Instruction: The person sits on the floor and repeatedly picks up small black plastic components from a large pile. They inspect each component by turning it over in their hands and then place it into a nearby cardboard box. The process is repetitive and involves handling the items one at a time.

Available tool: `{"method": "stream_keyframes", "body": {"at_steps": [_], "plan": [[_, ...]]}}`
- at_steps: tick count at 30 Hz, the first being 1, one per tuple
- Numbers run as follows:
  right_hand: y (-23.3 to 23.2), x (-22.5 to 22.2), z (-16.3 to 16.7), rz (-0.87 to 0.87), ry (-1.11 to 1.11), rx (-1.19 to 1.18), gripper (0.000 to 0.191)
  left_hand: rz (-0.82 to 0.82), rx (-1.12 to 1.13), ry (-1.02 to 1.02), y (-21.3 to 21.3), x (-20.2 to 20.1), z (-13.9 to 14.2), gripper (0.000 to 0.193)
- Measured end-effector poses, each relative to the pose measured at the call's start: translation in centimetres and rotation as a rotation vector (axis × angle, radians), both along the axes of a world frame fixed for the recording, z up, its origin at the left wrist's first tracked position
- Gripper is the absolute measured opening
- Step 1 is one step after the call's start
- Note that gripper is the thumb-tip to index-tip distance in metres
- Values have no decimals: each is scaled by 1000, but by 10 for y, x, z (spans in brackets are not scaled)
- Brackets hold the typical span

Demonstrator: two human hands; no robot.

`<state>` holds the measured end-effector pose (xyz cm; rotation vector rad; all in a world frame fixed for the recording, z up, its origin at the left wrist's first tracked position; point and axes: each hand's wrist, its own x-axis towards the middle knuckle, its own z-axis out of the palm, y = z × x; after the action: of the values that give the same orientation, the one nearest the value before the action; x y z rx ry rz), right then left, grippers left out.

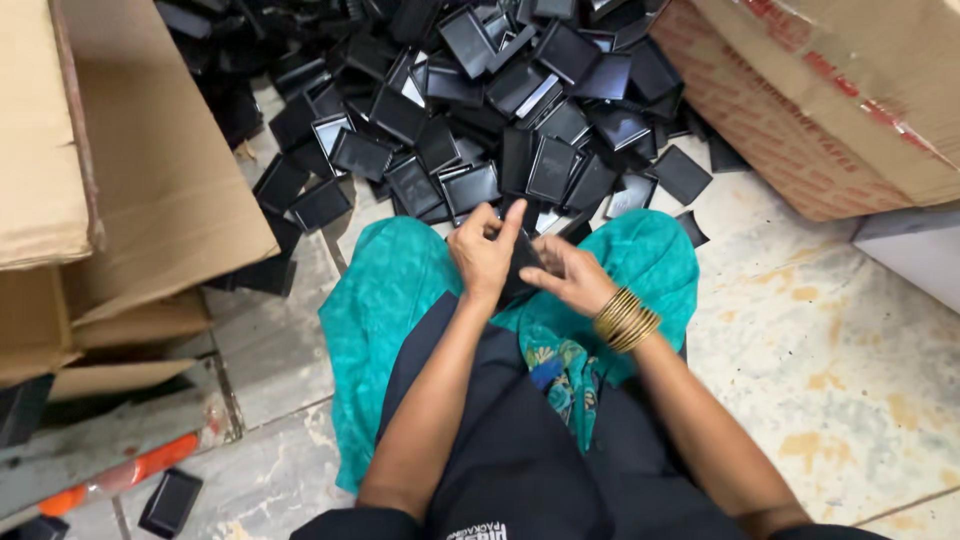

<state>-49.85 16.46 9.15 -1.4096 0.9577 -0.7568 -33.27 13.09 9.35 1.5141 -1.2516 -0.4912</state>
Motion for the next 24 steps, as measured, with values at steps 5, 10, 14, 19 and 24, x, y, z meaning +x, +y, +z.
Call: {"method": "stream_keyframes", "body": {"at_steps": [5, 10, 14, 19, 24], "plan": [[-61, -79, 25, 48, 324, -49, 41, -220, 72, 250, -2, 10, -11, 39], [-109, -166, 101, -435, -605, 58, 23, -90, 351, -435, -4, 57, -28, 53], [-105, -137, 108, -168, 162, -487, 26, -241, 796, -1163, -8, 73, -28, 74], [-48, -26, -10, 464, 465, -542, 14, -703, 1127, -1449, -17, 36, -42, 92], [-7, 34, -112, 777, 902, -383, 28, -400, 813, -1115, -16, 35, -59, 97]]}}
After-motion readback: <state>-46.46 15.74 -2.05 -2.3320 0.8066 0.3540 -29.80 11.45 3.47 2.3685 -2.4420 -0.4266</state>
